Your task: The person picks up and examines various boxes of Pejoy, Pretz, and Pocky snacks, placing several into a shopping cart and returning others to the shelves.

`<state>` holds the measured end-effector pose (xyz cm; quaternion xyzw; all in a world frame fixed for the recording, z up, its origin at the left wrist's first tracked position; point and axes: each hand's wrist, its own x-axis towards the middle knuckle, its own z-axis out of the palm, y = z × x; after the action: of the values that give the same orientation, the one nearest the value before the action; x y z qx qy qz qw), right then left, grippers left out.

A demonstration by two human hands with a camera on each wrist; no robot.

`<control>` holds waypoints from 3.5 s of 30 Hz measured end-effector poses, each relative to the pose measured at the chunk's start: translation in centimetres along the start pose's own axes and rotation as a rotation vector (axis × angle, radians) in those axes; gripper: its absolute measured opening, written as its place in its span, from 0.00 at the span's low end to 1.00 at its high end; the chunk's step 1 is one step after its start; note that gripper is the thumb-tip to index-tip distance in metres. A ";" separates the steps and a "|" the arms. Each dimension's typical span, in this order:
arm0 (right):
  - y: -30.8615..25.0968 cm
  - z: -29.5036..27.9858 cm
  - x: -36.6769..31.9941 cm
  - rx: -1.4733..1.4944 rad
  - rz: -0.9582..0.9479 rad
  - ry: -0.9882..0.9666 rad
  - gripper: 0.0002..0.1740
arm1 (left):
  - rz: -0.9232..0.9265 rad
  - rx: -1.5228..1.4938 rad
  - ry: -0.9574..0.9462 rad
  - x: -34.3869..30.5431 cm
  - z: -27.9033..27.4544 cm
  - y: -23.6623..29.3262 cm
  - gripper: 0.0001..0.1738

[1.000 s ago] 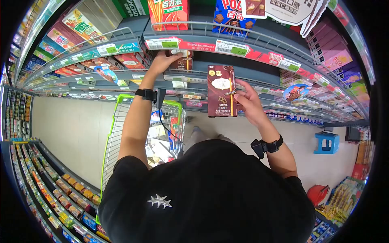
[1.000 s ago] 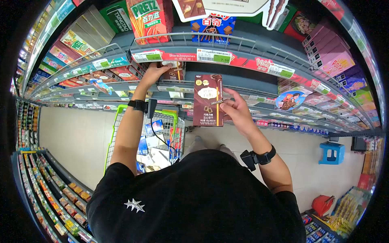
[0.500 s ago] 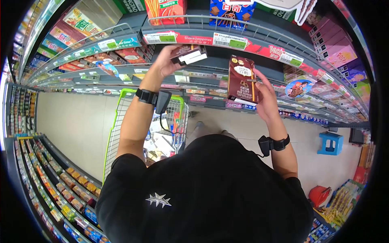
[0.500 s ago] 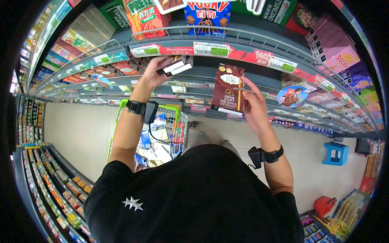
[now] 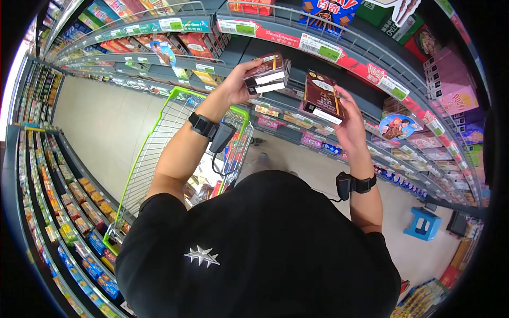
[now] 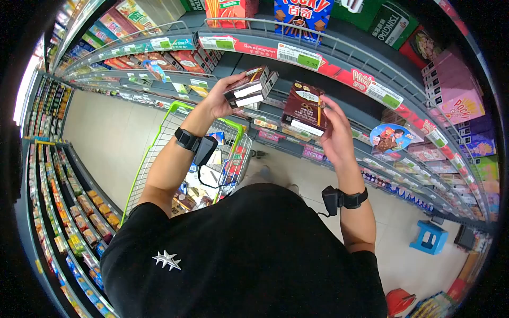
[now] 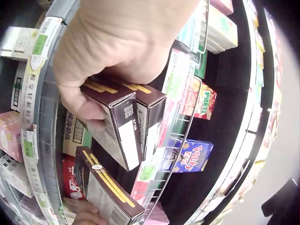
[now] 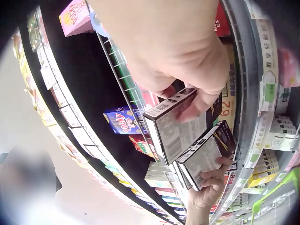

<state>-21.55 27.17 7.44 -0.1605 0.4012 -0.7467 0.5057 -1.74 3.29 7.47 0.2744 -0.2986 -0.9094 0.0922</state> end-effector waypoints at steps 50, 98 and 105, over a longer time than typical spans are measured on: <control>6.7 9.4 7.2 -0.892 -0.603 -0.458 0.47 | 1.150 1.027 0.020 -4.9 -2.0 -2.9 0.56; 14.3 10.7 21.8 -0.127 -0.428 0.235 0.24 | 0.592 0.476 0.183 9.5 -7.1 4.1 0.41; 13.2 10.4 20.9 -0.121 -0.440 0.116 0.21 | 0.733 0.406 0.099 10.1 -8.2 3.9 0.40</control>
<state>-15.73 1.96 0.41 -0.2310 0.4291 -0.8214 0.2964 -5.60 -7.27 -0.26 0.2059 -0.5448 -0.7249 0.3679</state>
